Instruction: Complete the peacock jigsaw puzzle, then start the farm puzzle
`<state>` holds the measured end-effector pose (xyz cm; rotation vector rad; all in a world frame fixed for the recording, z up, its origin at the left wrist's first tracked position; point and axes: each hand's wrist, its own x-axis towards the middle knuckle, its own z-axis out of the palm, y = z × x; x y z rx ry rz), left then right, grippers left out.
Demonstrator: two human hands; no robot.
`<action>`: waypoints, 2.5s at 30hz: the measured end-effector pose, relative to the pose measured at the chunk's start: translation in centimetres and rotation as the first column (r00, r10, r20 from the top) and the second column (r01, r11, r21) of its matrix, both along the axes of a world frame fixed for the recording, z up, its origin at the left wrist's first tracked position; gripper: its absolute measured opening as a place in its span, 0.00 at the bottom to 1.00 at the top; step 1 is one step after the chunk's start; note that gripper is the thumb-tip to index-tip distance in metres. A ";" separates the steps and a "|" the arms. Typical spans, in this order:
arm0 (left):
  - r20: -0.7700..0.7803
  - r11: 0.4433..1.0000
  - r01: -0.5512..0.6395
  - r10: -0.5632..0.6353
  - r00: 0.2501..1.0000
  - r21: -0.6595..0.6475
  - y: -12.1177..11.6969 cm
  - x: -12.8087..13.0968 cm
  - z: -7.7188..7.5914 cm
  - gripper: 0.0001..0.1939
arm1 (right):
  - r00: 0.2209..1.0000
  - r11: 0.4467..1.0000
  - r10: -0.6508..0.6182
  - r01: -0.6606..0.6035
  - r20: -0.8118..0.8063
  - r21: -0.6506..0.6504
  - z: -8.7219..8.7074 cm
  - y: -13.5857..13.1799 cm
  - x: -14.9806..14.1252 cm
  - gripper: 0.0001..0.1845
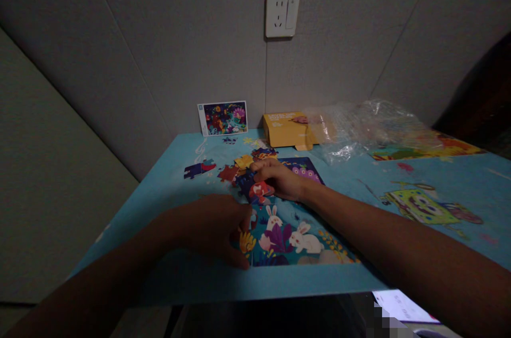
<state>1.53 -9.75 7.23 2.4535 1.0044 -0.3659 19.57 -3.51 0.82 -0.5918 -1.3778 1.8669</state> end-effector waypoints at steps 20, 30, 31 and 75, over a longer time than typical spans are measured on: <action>-0.002 1.000 0.015 -0.015 1.000 -0.010 0.2 0.2 -0.4 0.22 | 1.000 1.000 0.021 -0.021 -0.003 -0.005 0.2 -0.1 -0.1 0.14; -0.023 1.000 0.008 -0.008 1.000 -0.010 0.4 0.3 -0.7 0.25 | 1.000 1.000 0.015 -0.015 0.017 0.025 0.2 -0.1 0.0 0.14; -0.021 1.000 -0.001 0.000 1.000 -0.016 0.4 0.3 -0.8 0.25 | 1.000 0.999 0.011 -0.012 0.017 0.030 0.2 -0.1 0.0 0.14; -0.144 0.996 0.090 -0.088 0.986 0.010 3.1 -4.5 1.1 0.15 | 1.000 1.000 -0.002 0.002 -0.001 0.030 -0.1 0.1 0.0 0.13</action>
